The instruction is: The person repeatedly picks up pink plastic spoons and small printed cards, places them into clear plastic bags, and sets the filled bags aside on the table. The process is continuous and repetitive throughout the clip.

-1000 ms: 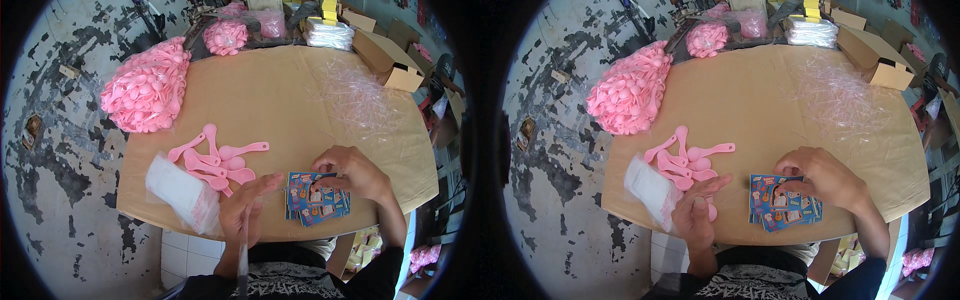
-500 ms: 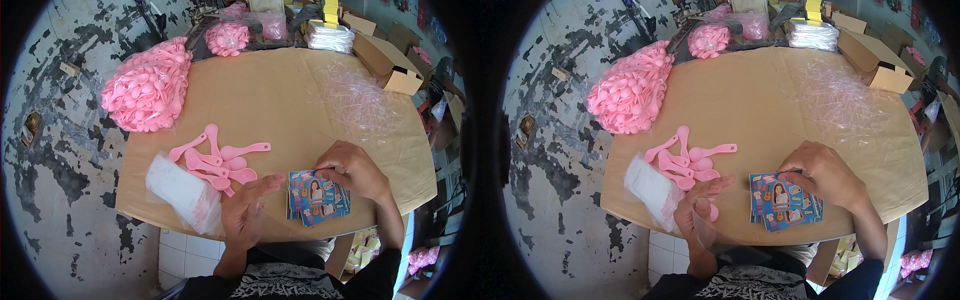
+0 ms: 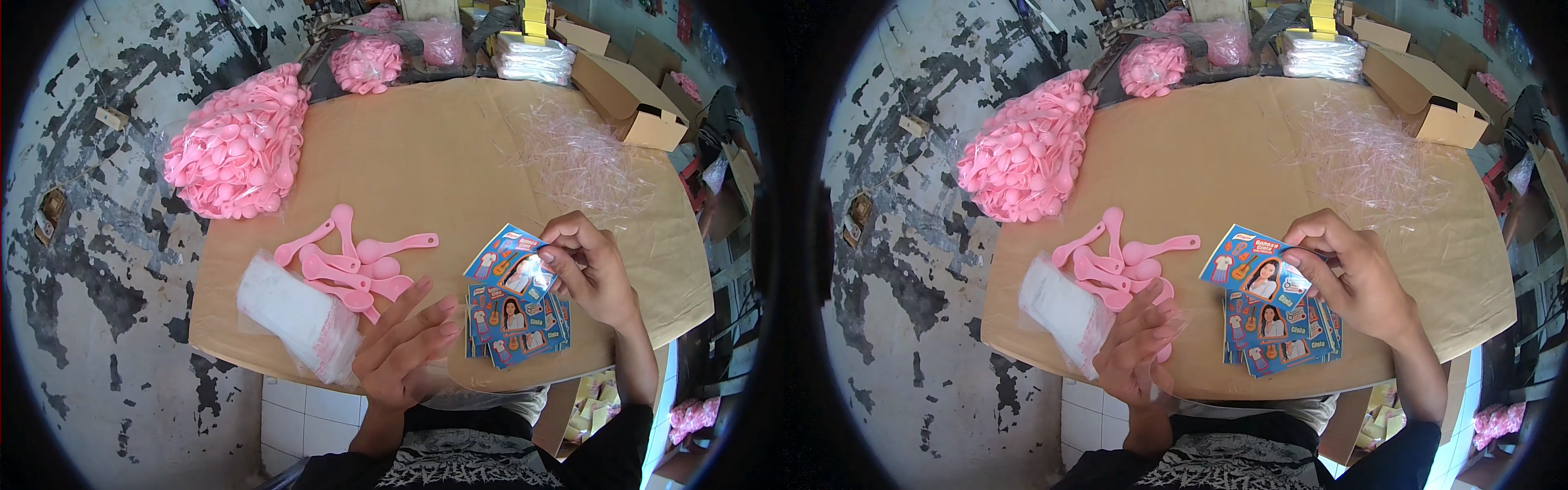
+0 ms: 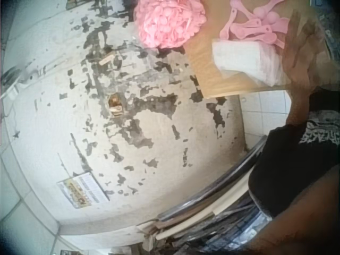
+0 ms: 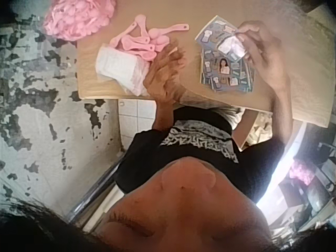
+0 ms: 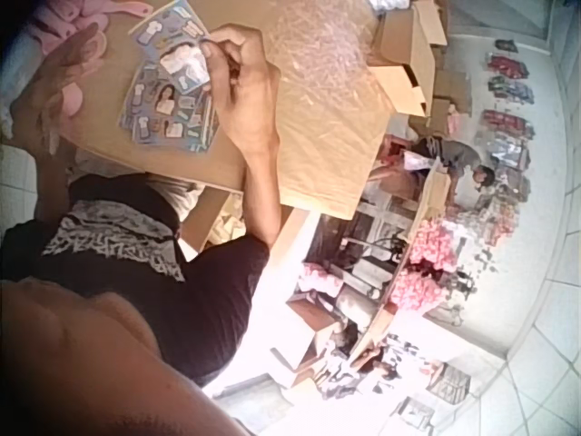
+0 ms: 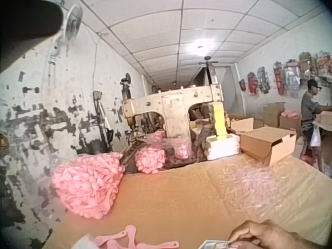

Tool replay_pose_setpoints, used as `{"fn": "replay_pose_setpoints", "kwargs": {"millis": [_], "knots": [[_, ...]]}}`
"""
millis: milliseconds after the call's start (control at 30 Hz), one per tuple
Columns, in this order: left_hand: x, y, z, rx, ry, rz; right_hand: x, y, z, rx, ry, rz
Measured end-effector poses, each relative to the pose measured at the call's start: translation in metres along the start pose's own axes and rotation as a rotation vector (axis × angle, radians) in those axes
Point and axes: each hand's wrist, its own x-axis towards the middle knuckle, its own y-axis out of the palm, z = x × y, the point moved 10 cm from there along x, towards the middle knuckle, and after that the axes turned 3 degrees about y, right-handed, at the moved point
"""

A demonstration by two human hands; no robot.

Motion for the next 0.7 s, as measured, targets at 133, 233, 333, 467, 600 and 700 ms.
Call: {"fn": "replay_pose_setpoints", "kwargs": {"millis": [133,233,333,467,600,700], "knots": [[-0.001,-0.001,0.001,0.034,-0.015,-0.018,-0.001,-0.001,0.003,0.013,-0.109,-0.007],[-0.002,0.0,0.003,0.025,-0.02,-0.007,-0.002,0.0,0.004,0.02,-0.128,0.004],[-0.013,-0.004,0.018,-0.104,-0.165,-0.044,0.0,0.002,0.003,0.087,-0.077,-0.005],[-0.043,0.011,0.064,-1.041,-0.813,-0.391,0.002,0.007,-0.002,0.107,0.007,-0.001],[-0.053,0.03,0.069,-1.113,-1.016,-0.496,0.001,0.012,-0.001,0.035,-0.039,0.036],[-0.06,0.023,0.076,-1.032,-0.961,-0.489,0.002,0.017,-0.001,0.079,-0.026,0.052]]}}
